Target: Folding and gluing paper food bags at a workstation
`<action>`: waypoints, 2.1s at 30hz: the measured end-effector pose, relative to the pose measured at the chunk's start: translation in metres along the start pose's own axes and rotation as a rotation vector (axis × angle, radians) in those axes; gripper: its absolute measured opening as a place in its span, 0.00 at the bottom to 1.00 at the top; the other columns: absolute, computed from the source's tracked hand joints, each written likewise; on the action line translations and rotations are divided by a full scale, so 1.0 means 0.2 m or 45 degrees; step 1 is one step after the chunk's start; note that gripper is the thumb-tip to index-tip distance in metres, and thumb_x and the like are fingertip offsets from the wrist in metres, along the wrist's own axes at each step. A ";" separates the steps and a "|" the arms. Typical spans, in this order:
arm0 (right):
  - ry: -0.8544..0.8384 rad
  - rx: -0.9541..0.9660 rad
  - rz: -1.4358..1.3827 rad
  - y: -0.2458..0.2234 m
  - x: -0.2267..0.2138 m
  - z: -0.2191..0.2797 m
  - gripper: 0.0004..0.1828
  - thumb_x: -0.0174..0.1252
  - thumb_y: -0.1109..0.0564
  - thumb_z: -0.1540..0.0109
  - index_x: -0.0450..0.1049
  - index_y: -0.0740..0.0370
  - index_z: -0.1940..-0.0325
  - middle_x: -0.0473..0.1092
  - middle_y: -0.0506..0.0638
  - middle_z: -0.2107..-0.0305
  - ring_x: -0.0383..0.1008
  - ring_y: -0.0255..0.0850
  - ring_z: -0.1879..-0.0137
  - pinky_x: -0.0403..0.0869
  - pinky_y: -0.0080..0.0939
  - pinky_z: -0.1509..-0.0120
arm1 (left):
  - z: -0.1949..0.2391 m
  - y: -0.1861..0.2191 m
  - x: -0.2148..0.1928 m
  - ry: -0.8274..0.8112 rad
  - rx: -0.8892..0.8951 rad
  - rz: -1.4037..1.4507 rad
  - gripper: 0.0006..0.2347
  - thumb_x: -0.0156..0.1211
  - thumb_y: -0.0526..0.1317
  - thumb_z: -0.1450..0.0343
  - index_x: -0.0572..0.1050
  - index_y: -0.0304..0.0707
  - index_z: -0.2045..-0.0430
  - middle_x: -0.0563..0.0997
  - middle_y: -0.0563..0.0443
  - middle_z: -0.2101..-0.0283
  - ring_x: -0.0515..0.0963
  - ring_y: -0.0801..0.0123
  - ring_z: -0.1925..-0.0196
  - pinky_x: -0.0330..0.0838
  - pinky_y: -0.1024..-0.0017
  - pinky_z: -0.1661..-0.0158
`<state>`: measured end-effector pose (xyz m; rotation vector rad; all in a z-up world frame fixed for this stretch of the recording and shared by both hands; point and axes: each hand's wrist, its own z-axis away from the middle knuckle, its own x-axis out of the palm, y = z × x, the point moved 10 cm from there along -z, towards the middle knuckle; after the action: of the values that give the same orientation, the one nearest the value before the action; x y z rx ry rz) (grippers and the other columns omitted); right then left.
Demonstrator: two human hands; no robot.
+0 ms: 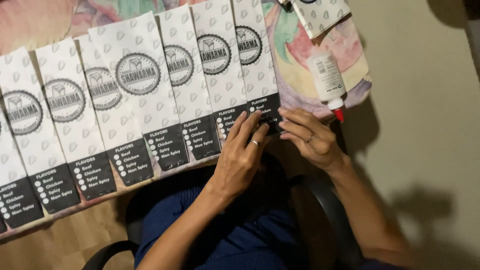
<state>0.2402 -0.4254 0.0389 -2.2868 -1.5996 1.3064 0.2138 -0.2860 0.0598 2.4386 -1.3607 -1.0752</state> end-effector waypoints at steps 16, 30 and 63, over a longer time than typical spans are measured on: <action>0.008 -0.040 -0.122 0.02 -0.03 0.02 0.05 0.68 0.72 0.42 0.81 0.73 0.62 0.78 0.67 0.55 0.81 0.65 0.52 0.80 0.63 0.46 | 0.10 -0.03 0.11 -0.131 -0.051 0.014 0.02 0.63 0.27 0.30 0.79 0.22 0.69 0.80 0.27 0.57 0.81 0.41 0.47 0.75 0.46 0.42; 0.085 0.356 -0.110 0.09 -0.04 0.00 0.03 0.67 0.66 0.37 0.80 0.68 0.65 0.79 0.58 0.56 0.82 0.53 0.51 0.81 0.49 0.47 | 0.07 -0.13 0.22 -0.228 -0.365 -0.114 0.07 0.62 0.31 0.30 0.77 0.33 0.80 0.77 0.46 0.58 0.78 0.62 0.48 0.63 0.54 0.40; 0.198 0.424 0.054 0.06 -0.03 -0.01 0.05 0.65 0.67 0.36 0.76 0.66 0.58 0.76 0.53 0.60 0.80 0.48 0.52 0.80 0.44 0.52 | 0.14 -0.33 0.32 -0.296 -0.614 0.121 0.16 0.75 0.28 0.44 0.74 0.34 0.68 0.72 0.45 0.60 0.78 0.41 0.51 0.67 0.50 0.43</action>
<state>0.2489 -0.4344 0.0371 -2.1657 -1.1900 1.2571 0.2629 -0.2931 -0.0235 1.9334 -1.0951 -1.4934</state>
